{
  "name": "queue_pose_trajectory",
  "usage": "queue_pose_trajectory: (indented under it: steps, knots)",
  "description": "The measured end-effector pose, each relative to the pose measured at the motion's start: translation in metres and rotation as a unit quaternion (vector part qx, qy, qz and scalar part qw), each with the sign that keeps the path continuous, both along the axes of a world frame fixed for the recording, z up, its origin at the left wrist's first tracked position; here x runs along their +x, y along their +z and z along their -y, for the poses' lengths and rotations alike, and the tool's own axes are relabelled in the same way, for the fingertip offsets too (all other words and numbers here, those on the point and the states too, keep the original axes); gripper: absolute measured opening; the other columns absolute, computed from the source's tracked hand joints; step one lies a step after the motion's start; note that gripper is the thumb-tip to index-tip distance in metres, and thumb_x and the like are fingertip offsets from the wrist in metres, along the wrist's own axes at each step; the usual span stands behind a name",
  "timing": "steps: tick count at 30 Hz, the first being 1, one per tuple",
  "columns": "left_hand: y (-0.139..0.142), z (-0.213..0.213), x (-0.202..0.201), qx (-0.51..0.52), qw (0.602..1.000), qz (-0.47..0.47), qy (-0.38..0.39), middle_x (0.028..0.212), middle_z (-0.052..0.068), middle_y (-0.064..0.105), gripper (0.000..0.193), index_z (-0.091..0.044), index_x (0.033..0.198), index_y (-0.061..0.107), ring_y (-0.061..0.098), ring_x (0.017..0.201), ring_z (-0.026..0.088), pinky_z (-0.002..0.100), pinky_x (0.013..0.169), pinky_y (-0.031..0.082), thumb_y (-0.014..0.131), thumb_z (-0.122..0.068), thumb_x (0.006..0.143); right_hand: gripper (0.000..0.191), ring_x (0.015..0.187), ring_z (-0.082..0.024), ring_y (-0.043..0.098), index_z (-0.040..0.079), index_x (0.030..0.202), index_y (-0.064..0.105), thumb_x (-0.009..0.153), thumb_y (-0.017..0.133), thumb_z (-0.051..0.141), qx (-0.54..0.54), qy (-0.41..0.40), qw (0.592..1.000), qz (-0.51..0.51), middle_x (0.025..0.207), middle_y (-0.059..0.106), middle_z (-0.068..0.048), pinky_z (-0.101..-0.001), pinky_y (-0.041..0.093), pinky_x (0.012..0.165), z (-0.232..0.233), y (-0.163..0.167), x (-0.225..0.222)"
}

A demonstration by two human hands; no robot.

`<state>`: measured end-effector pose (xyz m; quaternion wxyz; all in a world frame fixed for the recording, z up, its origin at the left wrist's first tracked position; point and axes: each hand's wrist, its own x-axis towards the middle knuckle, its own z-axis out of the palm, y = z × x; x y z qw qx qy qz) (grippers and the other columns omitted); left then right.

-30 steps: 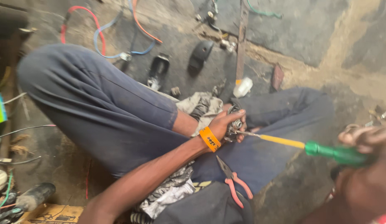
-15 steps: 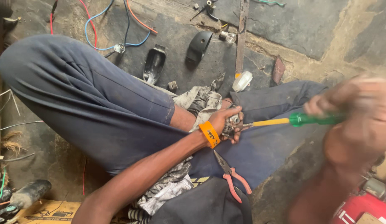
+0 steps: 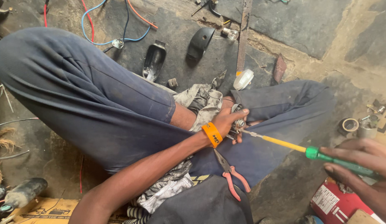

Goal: The person sits on the floor and uses pliers and a screwdriver to manipulate wires and screws on a small electrical component. They repeatedly tighten and loosen screws while adjusting wire connections.

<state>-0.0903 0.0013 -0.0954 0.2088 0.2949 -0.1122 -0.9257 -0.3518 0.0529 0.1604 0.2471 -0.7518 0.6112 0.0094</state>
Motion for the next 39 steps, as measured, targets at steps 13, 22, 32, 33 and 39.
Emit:
queue_pose_trajectory:
  steps: [13, 22, 32, 33, 39]
  knots:
    - [-0.002, 0.001, -0.005, -0.037, 0.998, 0.032, -0.028, 0.074, 0.009, 0.062, 0.041, -0.004, 0.098, 0.056, 0.066, 0.046, 0.021, 0.031, 0.034, 0.05, 0.066, -0.044, 0.093, 0.039, 0.07, -0.007, 0.069, 0.008, 0.128, 0.071, 0.089, 0.068, 0.016, 0.057, -0.099, 0.991, 0.068, 0.106, 0.072, -0.008, -0.0225, 0.054, 0.058, -0.035, -0.008, -0.018]
    - [0.015, 0.03, 0.014, -0.081, 0.993, 0.082, 0.0, 0.075, 0.005, 0.06, 0.041, -0.005, 0.1, 0.055, 0.063, 0.045, 0.016, 0.029, 0.035, 0.049, 0.065, -0.044, 0.094, 0.031, 0.057, -0.017, 0.063, 0.007, 0.129, 0.076, 0.102, 0.062, 0.012, 0.162, -0.276, 0.946, 0.047, 0.091, 0.069, -0.015, -0.0326, 0.051, 0.044, -0.024, -0.032, -0.017]
    - [0.01, 0.031, 0.014, -0.052, 0.998, 0.031, 0.036, 0.074, 0.005, 0.059, 0.038, -0.003, 0.098, 0.057, 0.06, 0.044, 0.015, 0.027, 0.036, 0.048, 0.067, -0.039, 0.095, 0.031, 0.071, -0.009, 0.065, 0.005, 0.12, 0.071, 0.091, 0.068, 0.017, 0.104, -0.266, 0.955, 0.085, 0.102, 0.069, -0.009, -0.0228, 0.052, 0.056, -0.009, -0.016, 0.014]
    - [0.009, 0.031, 0.013, -0.056, 0.997, 0.024, 0.044, 0.075, 0.005, 0.059, 0.038, -0.002, 0.098, 0.057, 0.06, 0.046, 0.014, 0.028, 0.037, 0.049, 0.067, -0.039, 0.096, 0.031, 0.072, -0.009, 0.065, 0.005, 0.12, 0.071, 0.091, 0.068, 0.017, 0.094, -0.257, 0.958, 0.084, 0.102, 0.069, -0.01, -0.023, 0.052, 0.056, -0.011, -0.015, 0.013]
    - [0.01, 0.032, 0.015, -0.056, 0.997, 0.008, 0.044, 0.072, 0.005, 0.057, 0.038, -0.002, 0.096, 0.056, 0.06, 0.044, 0.015, 0.028, 0.036, 0.049, 0.066, -0.039, 0.096, 0.033, 0.075, -0.011, 0.065, 0.002, 0.122, 0.069, 0.091, 0.068, 0.015, 0.094, -0.271, 0.951, 0.11, 0.102, 0.069, -0.012, -0.024, 0.053, 0.057, -0.014, -0.02, 0.012]
